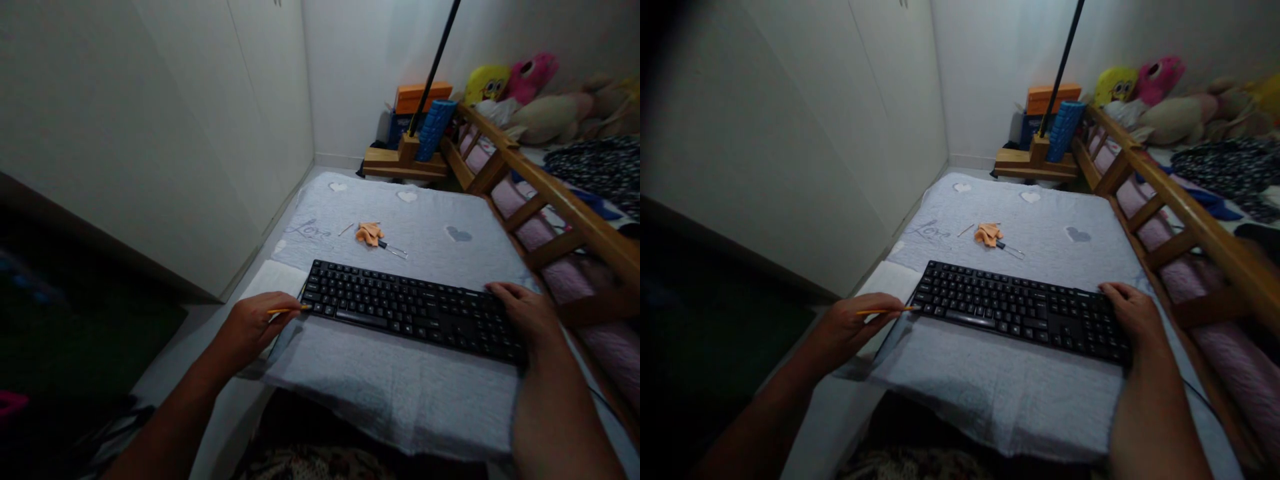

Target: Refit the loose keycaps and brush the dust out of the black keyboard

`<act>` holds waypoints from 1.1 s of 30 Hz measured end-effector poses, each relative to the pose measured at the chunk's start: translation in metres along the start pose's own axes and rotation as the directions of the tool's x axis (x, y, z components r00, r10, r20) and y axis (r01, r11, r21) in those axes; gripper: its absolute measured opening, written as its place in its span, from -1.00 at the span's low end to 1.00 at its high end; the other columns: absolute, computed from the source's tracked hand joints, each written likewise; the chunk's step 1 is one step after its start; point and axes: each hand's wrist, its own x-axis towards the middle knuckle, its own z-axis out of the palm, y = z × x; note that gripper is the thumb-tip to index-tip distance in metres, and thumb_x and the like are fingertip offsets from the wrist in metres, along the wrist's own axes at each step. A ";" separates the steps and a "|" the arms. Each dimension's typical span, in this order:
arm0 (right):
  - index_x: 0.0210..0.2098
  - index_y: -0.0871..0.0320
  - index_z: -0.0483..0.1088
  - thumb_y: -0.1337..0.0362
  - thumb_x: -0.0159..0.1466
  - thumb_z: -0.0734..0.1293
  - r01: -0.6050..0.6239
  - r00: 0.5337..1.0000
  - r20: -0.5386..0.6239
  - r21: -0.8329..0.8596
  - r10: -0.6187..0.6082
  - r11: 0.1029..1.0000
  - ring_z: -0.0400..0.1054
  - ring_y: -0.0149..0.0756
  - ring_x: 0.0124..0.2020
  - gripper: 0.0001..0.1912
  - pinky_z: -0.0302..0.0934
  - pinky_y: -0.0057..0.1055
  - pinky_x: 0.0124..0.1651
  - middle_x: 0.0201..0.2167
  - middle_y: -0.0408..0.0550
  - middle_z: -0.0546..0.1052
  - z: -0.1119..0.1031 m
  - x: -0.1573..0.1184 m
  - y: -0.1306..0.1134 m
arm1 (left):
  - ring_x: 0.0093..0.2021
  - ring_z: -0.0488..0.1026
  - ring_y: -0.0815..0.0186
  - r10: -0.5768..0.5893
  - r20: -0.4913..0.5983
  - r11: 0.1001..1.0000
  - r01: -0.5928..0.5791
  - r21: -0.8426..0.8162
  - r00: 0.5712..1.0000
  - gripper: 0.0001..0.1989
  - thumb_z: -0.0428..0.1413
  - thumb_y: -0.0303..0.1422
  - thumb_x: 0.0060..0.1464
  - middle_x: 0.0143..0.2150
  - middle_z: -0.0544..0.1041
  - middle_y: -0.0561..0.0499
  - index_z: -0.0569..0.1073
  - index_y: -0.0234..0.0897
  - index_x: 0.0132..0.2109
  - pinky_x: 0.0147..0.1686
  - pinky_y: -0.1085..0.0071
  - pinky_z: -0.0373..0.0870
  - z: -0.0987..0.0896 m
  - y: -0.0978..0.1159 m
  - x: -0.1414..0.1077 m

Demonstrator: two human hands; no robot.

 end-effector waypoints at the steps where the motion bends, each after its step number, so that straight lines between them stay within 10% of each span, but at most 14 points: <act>1: -0.22 0.21 0.61 -0.09 0.04 0.32 0.003 1.000 0.003 0.010 -0.003 1.000 0.44 0.08 -0.09 -0.45 0.23 -0.19 0.00 -0.18 0.12 0.63 0.000 0.000 0.000 | -0.23 0.62 0.33 -0.010 -0.054 1.000 0.011 0.021 0.999 -0.83 0.10 -0.33 0.29 -0.21 0.69 0.01 0.59 -0.23 -0.16 -0.22 0.47 0.48 0.003 -0.001 0.002; 18: -0.19 0.24 0.61 -0.09 0.02 0.33 0.016 1.000 0.003 0.032 -0.016 0.999 0.43 0.09 -0.10 -0.42 0.22 -0.20 -0.05 -0.18 0.14 0.64 0.000 0.002 0.005 | -0.22 0.63 0.28 -0.053 -0.271 0.994 0.076 0.073 0.961 -0.84 0.12 -0.34 0.27 -0.21 0.69 -0.02 0.60 -0.25 -0.15 -0.17 0.38 0.52 0.034 0.016 0.007; 28: -0.23 0.21 0.60 -0.13 0.00 0.31 0.025 0.999 0.021 0.022 -0.026 0.999 0.45 0.09 -0.14 -0.41 0.23 -0.17 -0.08 -0.22 0.13 0.64 -0.002 0.004 0.008 | -0.25 0.62 0.36 -0.062 -0.001 0.996 0.062 -0.060 0.998 -0.85 0.12 -0.33 0.28 -0.25 0.68 0.05 0.59 -0.20 -0.18 -0.24 0.48 0.51 0.019 0.018 0.002; 33: -0.25 0.22 0.61 -0.12 0.00 0.31 0.038 0.999 -0.003 0.005 -0.038 0.999 0.44 0.09 -0.10 -0.42 0.23 -0.18 -0.05 -0.22 0.13 0.64 -0.002 0.003 0.006 | -0.21 0.62 0.30 -0.073 -0.233 0.997 0.072 -0.010 0.970 -0.83 0.12 -0.28 0.26 -0.21 0.68 0.00 0.60 -0.21 -0.16 -0.15 0.40 0.51 0.017 0.011 0.025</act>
